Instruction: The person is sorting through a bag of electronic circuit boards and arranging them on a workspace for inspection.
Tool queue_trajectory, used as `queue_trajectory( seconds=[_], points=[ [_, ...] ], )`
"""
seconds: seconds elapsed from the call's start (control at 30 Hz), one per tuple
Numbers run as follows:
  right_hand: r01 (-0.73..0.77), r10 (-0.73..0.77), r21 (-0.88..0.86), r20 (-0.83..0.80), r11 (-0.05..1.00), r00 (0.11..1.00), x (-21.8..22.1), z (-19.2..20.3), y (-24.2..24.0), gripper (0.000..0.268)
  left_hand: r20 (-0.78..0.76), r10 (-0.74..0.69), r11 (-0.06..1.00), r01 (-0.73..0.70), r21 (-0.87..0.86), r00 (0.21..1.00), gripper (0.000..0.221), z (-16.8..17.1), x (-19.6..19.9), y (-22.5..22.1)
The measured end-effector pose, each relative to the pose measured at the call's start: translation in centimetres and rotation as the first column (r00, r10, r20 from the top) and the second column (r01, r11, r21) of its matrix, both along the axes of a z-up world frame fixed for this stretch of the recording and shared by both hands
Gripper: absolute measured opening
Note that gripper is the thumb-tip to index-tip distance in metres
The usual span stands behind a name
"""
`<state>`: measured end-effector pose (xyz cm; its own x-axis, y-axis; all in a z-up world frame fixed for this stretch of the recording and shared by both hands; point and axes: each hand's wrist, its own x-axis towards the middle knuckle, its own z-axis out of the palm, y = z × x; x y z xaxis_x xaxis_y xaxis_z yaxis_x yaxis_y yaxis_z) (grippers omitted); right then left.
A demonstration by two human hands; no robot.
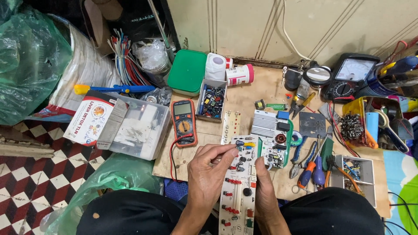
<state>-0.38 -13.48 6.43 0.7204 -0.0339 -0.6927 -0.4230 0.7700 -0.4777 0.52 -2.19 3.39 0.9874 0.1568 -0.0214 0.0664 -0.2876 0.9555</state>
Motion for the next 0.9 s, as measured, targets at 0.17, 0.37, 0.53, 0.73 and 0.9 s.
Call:
queue_trajectory(
  seconds=[0.17,0.37,0.53,0.73,0.9],
  points=[
    [-0.001,0.001,-0.033,0.022,0.999,1.000,-0.1,-1.0,-0.3,0.084,0.066,0.004,0.999,-0.007,0.047,0.998,0.019,-1.0,-0.1,0.2],
    [-0.006,0.006,-0.039,-0.021,0.999,1.000,-0.1,-0.8,-0.2,0.081,0.098,-0.009,0.999,0.004,0.052,0.995,0.018,-0.9,-0.1,0.3],
    [-0.070,0.079,0.056,-0.161,0.996,0.984,0.4,-0.5,-0.6,0.083,0.113,-0.009,0.999,0.005,0.035,0.994,0.017,-1.1,0.2,0.4],
    [-0.271,0.059,0.522,0.386,0.809,0.920,-0.4,-19.0,-5.8,0.080,-0.133,-0.163,0.986,0.155,-0.065,0.978,0.028,0.5,1.3,1.2],
    [-0.455,0.305,0.540,0.347,0.708,0.887,-0.2,-24.4,-8.8,0.100,-0.179,-0.230,0.972,0.218,-0.086,0.956,0.028,0.1,1.7,1.3]
  ],
)
